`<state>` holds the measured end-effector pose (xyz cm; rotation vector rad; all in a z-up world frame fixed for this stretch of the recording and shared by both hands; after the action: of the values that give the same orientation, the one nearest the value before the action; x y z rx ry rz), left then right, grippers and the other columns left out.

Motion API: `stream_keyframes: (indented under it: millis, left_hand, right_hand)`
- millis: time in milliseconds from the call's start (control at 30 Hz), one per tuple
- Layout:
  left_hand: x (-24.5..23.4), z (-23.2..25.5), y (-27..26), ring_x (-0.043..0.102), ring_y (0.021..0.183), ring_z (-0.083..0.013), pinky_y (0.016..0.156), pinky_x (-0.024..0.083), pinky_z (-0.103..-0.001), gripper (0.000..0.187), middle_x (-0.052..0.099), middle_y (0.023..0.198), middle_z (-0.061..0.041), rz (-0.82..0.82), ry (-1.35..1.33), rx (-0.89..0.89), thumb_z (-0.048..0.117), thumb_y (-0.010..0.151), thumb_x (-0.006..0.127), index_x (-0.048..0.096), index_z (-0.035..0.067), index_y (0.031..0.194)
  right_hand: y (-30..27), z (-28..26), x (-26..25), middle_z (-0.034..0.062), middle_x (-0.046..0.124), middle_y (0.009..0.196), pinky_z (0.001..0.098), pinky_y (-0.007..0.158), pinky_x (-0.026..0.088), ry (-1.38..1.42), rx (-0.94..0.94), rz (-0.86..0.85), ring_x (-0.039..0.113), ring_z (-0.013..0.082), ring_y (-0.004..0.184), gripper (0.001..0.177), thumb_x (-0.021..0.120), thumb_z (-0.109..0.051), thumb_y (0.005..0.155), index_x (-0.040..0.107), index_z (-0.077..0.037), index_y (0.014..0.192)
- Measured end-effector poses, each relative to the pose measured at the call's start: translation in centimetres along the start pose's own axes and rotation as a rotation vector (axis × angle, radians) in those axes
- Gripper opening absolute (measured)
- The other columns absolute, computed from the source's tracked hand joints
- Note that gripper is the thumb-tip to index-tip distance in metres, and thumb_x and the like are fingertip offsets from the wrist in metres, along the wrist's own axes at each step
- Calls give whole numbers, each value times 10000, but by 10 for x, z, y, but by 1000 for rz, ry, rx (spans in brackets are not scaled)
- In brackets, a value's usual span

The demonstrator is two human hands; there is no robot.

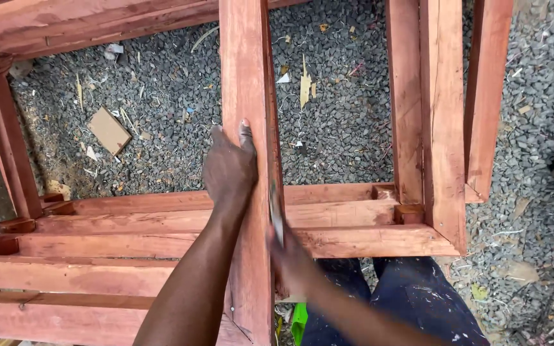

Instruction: Sanding the joints and edges of a wooden furniture frame with sandpaper to smooth the surface.

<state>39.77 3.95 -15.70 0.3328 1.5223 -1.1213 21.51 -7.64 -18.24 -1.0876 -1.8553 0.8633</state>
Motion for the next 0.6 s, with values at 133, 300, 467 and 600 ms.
stream_keyframes:
  millis: [133,300,467,600]
  left_hand:
    - [-2,1,-3,701,927,-452,806,533,-610,786,726,1020,-230,-2,-22,4,662,984,263,431,21,1405]
    - [2,-1,0,692,885,-497,766,519,-613,776,708,961,-297,18,9,13,673,983,277,480,16,1343]
    - [0,1,-1,687,860,-468,745,507,-598,672,711,961,-266,-35,-9,13,659,1008,276,457,48,1223]
    - [-1,0,-4,701,804,-402,710,530,-570,730,713,873,-206,-50,6,-3,657,1003,258,433,37,1345]
  right_hand:
    - [5,-47,-9,133,663,945,239,352,205,92,202,-74,232,67,455,1128,227,-806,625,45,-388,1657]
    - [129,-194,-77,170,187,1680,569,1229,118,302,-450,85,181,378,1545,1358,405,-902,510,137,-153,1611]
    - [24,-55,-18,83,445,1558,468,1108,367,143,-104,113,449,303,1383,974,321,-725,760,153,-316,1628]
    - [-16,-43,1,-14,292,1681,450,1218,273,157,153,90,294,229,1549,817,320,-635,877,85,-420,1629]
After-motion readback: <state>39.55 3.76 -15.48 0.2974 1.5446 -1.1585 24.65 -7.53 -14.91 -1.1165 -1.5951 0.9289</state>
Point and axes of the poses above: each hand's wrist, its own y-axis towards the middle knuckle, its own x-axis out of the palm, z = x × y, the point moved 7 cm from there along y, towards the middle knuckle
